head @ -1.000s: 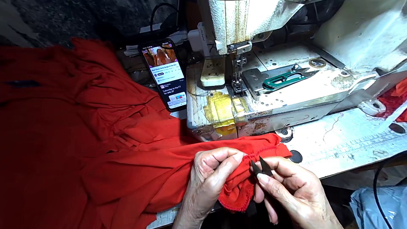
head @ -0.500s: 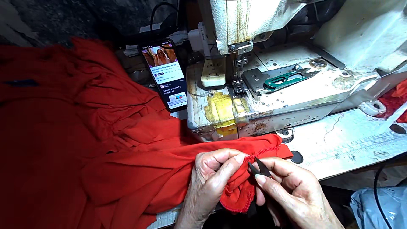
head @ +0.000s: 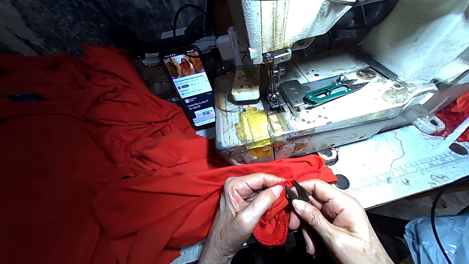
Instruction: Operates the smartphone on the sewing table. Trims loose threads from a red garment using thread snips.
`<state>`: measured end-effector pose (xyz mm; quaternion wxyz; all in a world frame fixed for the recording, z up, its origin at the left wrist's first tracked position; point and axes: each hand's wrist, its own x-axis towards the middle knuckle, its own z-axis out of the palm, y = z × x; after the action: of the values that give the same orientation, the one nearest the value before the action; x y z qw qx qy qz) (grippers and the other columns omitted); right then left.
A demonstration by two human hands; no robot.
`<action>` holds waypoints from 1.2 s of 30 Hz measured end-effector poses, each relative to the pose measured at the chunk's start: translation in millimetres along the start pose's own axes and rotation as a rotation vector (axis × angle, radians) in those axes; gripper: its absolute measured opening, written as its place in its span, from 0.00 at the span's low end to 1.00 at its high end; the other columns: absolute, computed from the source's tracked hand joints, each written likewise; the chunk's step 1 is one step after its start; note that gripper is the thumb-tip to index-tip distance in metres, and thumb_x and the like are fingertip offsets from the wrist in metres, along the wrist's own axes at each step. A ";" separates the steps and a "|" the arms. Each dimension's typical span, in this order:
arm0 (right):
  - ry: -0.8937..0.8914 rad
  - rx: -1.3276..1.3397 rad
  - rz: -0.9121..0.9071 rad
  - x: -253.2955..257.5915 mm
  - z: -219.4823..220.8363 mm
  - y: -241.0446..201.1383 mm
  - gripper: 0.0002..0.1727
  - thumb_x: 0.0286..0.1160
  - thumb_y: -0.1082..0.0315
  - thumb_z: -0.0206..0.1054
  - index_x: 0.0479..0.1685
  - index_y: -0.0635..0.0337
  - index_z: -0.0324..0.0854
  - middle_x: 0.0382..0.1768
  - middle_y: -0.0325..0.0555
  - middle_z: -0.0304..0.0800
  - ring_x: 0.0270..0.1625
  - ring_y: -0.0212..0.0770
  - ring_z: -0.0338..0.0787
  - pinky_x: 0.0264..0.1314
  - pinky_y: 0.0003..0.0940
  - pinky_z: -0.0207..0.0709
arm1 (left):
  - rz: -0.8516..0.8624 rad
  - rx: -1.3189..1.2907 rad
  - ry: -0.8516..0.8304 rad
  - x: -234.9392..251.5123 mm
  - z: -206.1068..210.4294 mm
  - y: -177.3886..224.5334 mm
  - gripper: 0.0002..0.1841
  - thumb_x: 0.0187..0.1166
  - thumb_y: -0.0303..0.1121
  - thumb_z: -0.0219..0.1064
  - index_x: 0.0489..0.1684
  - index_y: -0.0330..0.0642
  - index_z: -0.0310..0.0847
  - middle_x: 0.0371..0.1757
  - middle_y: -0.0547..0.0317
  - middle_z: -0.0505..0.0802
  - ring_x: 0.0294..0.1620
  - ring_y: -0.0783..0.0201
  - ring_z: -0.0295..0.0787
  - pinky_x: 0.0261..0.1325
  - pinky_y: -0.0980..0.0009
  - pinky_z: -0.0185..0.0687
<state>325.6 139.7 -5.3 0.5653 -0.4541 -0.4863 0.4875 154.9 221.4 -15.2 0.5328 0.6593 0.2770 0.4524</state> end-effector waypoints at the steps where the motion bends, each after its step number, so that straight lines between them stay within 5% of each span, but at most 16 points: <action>1: -0.025 0.070 0.011 0.7 -1.7 -0.5 0.06 0.85 0.74 0.59 0.51 0.63 0.80 0.27 0.33 0.89 0.19 0.23 0.82 0.16 0.17 0.75 | -0.016 -0.013 0.002 0.1 0.1 1.0 0.10 0.76 0.29 0.64 0.36 0.41 0.95 0.27 0.62 0.93 0.27 0.77 0.87 0.32 0.82 0.83; 5: -0.081 0.490 0.101 4.1 -10.8 -11.8 0.06 0.83 0.75 0.59 0.43 0.61 0.82 0.25 0.39 0.90 0.20 0.22 0.84 0.21 0.14 0.76 | -0.075 -0.089 0.039 0.6 3.7 8.0 0.09 0.74 0.29 0.67 0.35 0.40 0.96 0.29 0.59 0.95 0.31 0.75 0.91 0.37 0.80 0.88; 12: -0.084 0.093 -0.051 -0.8 -8.8 -0.8 0.08 0.86 0.76 0.59 0.54 0.67 0.80 0.30 0.36 0.92 0.20 0.23 0.84 0.18 0.18 0.78 | -0.036 -0.038 0.015 -0.1 0.0 3.5 0.12 0.77 0.28 0.62 0.37 0.41 0.96 0.30 0.60 0.95 0.30 0.76 0.89 0.35 0.81 0.85; 36: 0.034 -0.053 0.072 -2.5 -2.8 -9.3 0.07 0.83 0.75 0.61 0.51 0.64 0.83 0.23 0.31 0.88 0.15 0.21 0.79 0.12 0.17 0.72 | 0.014 0.039 0.021 -0.6 3.0 1.3 0.12 0.78 0.28 0.62 0.38 0.40 0.96 0.30 0.61 0.95 0.32 0.76 0.90 0.37 0.81 0.86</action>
<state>329.3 136.0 3.2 0.5433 -0.4944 -0.4728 0.4867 157.2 219.2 -14.3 0.5138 0.6667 0.2869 0.4575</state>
